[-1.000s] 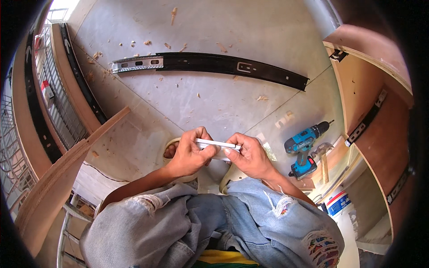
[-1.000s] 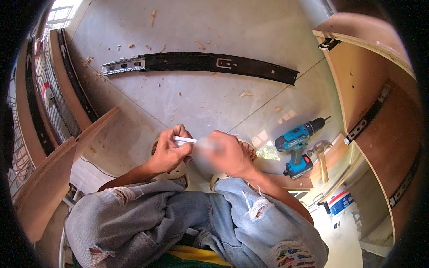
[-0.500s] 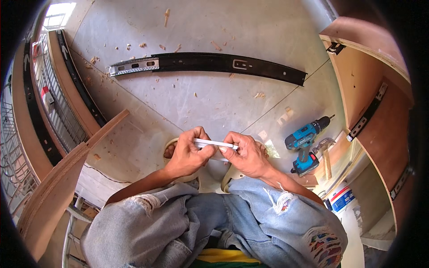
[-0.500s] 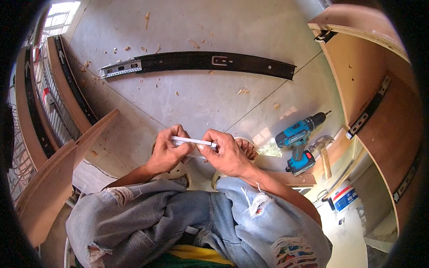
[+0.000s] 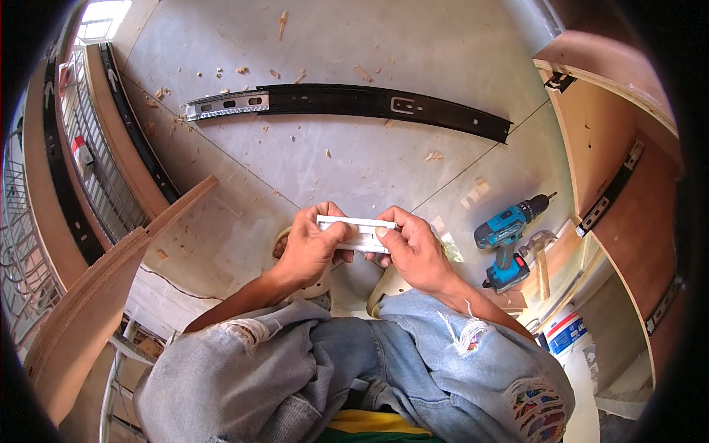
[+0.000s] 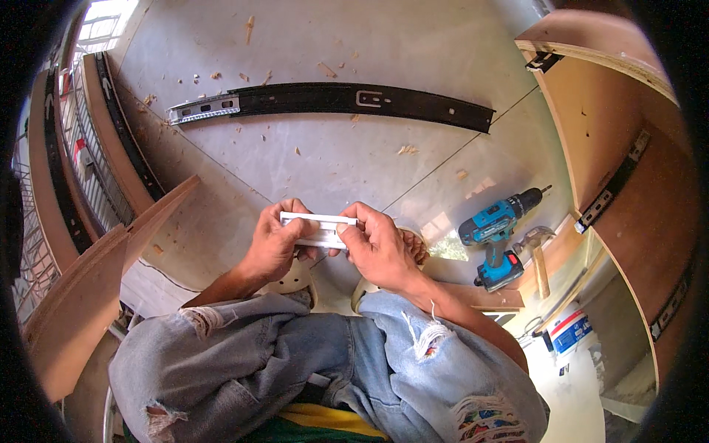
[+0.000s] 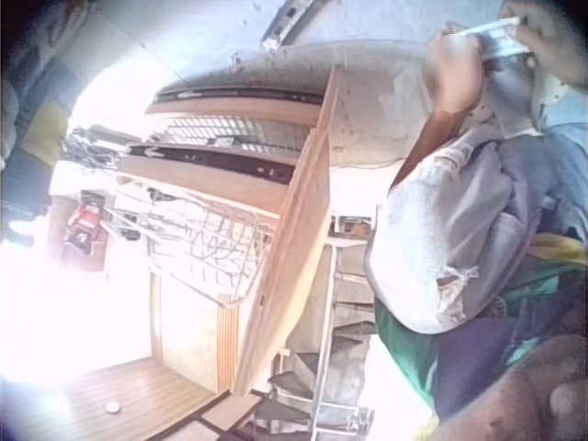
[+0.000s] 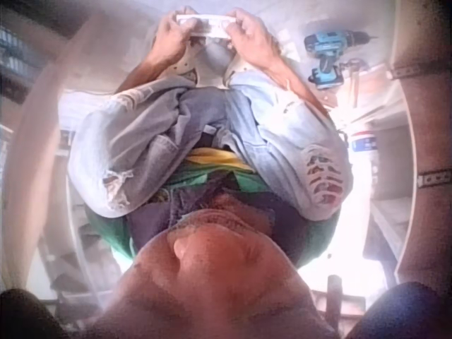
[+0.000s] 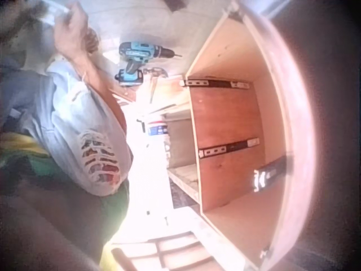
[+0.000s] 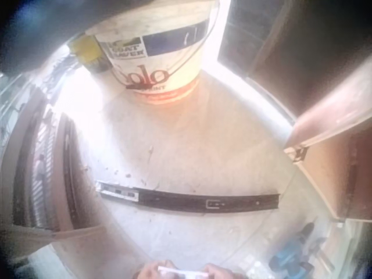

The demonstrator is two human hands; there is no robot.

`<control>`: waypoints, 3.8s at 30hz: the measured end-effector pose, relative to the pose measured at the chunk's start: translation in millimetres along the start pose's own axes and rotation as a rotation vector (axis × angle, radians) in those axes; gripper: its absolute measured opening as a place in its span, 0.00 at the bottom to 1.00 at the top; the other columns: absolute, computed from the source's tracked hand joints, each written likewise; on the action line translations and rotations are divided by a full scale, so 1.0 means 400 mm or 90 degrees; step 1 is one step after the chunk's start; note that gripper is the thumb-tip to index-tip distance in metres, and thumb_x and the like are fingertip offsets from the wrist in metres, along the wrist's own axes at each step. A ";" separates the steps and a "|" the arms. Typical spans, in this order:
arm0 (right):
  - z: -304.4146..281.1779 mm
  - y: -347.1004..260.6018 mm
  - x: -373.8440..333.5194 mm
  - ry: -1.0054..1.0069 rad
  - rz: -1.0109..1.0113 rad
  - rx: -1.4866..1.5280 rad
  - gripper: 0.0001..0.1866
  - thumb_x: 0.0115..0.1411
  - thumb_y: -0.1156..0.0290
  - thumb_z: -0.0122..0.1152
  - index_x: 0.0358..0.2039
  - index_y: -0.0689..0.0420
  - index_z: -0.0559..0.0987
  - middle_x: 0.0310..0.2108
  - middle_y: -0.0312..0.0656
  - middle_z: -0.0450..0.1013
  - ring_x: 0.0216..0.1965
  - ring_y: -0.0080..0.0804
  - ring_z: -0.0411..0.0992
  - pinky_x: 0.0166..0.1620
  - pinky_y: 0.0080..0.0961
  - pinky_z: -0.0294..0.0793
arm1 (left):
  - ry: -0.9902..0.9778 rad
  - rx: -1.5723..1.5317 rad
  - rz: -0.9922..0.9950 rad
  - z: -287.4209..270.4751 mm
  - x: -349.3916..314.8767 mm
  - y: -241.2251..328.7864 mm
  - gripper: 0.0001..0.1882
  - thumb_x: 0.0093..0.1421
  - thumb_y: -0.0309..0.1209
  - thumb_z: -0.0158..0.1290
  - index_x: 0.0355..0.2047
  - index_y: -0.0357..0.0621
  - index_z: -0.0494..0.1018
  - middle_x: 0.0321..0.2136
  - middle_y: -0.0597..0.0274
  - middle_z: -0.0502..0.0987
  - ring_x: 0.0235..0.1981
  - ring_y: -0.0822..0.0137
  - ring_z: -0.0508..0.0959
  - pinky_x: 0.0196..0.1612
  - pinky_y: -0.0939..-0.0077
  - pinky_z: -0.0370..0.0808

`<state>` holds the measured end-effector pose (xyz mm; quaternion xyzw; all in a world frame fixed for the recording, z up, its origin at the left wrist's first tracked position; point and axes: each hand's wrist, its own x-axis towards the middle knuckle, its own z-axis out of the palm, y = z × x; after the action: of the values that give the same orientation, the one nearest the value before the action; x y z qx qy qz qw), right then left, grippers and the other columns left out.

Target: The person handles metal drawer slide components, aligning white plastic parts and a metal track while another person assists with the alignment.

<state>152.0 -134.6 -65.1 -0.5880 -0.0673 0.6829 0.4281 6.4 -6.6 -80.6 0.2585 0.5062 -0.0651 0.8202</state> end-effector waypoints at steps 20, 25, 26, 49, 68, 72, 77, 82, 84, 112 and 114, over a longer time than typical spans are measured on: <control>0.046 0.022 0.031 0.133 0.099 0.400 0.05 0.66 0.70 0.48 0.32 0.54 0.68 0.24 0.29 0.62 0.21 0.16 0.59 0.23 0.16 0.59 | 0.114 0.171 0.234 0.033 0.038 -0.054 0.09 0.52 0.23 0.52 0.21 0.41 0.62 0.19 0.63 0.70 0.15 0.78 0.66 0.17 0.81 0.65; 0.045 0.022 0.032 0.142 0.111 0.418 0.06 0.66 0.70 0.47 0.31 0.53 0.68 0.24 0.29 0.61 0.21 0.16 0.58 0.23 0.16 0.58 | 0.098 0.181 0.267 0.046 0.036 -0.048 0.09 0.51 0.22 0.51 0.21 0.41 0.60 0.19 0.65 0.69 0.20 0.79 0.64 0.21 0.80 0.62; 0.047 0.020 0.033 0.158 0.100 0.423 0.05 0.66 0.71 0.47 0.30 0.53 0.68 0.24 0.29 0.61 0.20 0.16 0.57 0.21 0.16 0.57 | 0.094 0.181 0.268 0.046 0.037 -0.051 0.09 0.51 0.22 0.51 0.21 0.41 0.60 0.19 0.65 0.69 0.20 0.79 0.64 0.21 0.80 0.62; 0.028 0.044 0.034 0.162 -0.004 0.378 0.05 0.63 0.73 0.52 0.30 0.55 0.68 0.23 0.27 0.62 0.21 0.12 0.56 0.21 0.15 0.57 | 0.084 0.241 0.228 0.047 0.047 -0.048 0.09 0.54 0.28 0.53 0.25 0.36 0.66 0.17 0.64 0.70 0.20 0.76 0.68 0.21 0.79 0.65; 0.031 0.031 0.031 0.229 -0.043 0.203 0.04 0.60 0.75 0.54 0.31 0.60 0.69 0.20 0.31 0.64 0.17 0.14 0.59 0.18 0.16 0.60 | -0.020 -0.025 -0.018 0.056 0.029 -0.014 0.05 0.57 0.25 0.53 0.33 0.36 0.71 0.22 0.59 0.74 0.19 0.72 0.72 0.21 0.77 0.68; 0.032 0.027 0.035 0.232 -0.038 0.206 0.05 0.60 0.75 0.54 0.30 0.60 0.68 0.19 0.31 0.64 0.17 0.14 0.59 0.18 0.17 0.59 | -0.001 -0.022 0.008 0.062 0.028 -0.020 0.05 0.57 0.26 0.52 0.32 0.36 0.70 0.23 0.60 0.73 0.19 0.72 0.71 0.21 0.78 0.67; 0.029 0.030 0.038 0.217 -0.039 0.281 0.07 0.60 0.75 0.56 0.29 0.58 0.67 0.20 0.31 0.64 0.17 0.14 0.59 0.18 0.17 0.59 | 0.043 0.006 0.026 0.077 0.022 -0.024 0.05 0.57 0.27 0.49 0.31 0.37 0.69 0.23 0.61 0.72 0.19 0.74 0.69 0.20 0.80 0.66; 0.026 0.030 0.034 0.188 -0.015 0.350 0.08 0.60 0.74 0.58 0.30 0.56 0.66 0.23 0.31 0.65 0.19 0.14 0.59 0.18 0.17 0.59 | 0.106 0.215 0.217 0.083 0.023 -0.045 0.09 0.57 0.29 0.49 0.29 0.33 0.71 0.18 0.66 0.70 0.17 0.75 0.68 0.20 0.80 0.64; 0.025 0.025 0.033 0.177 -0.003 0.369 0.09 0.60 0.74 0.59 0.30 0.55 0.66 0.24 0.31 0.66 0.19 0.14 0.60 0.19 0.17 0.60 | 0.103 0.243 0.265 0.086 0.012 -0.034 0.08 0.57 0.28 0.49 0.28 0.33 0.70 0.18 0.65 0.71 0.18 0.74 0.69 0.21 0.78 0.65; -0.010 0.003 0.023 0.176 -0.074 0.068 0.12 0.49 0.69 0.64 0.29 0.63 0.75 0.22 0.36 0.72 0.25 0.19 0.67 0.28 0.23 0.68 | -0.019 0.482 0.404 0.060 -0.026 -0.005 0.05 0.55 0.24 0.52 0.26 0.35 0.70 0.13 0.59 0.70 0.14 0.70 0.69 0.19 0.74 0.65; -0.009 -0.004 0.025 0.175 -0.091 0.060 0.12 0.49 0.69 0.64 0.29 0.63 0.75 0.22 0.37 0.72 0.25 0.19 0.67 0.28 0.23 0.68 | 0.004 0.520 0.440 0.060 -0.029 -0.007 0.04 0.55 0.24 0.53 0.27 0.36 0.70 0.14 0.57 0.71 0.14 0.67 0.71 0.19 0.73 0.66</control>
<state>156.3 -128.5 -72.6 -0.6490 -0.0175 0.5663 0.5078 19.1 -22.6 -63.2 0.7084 0.3276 0.0178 0.6249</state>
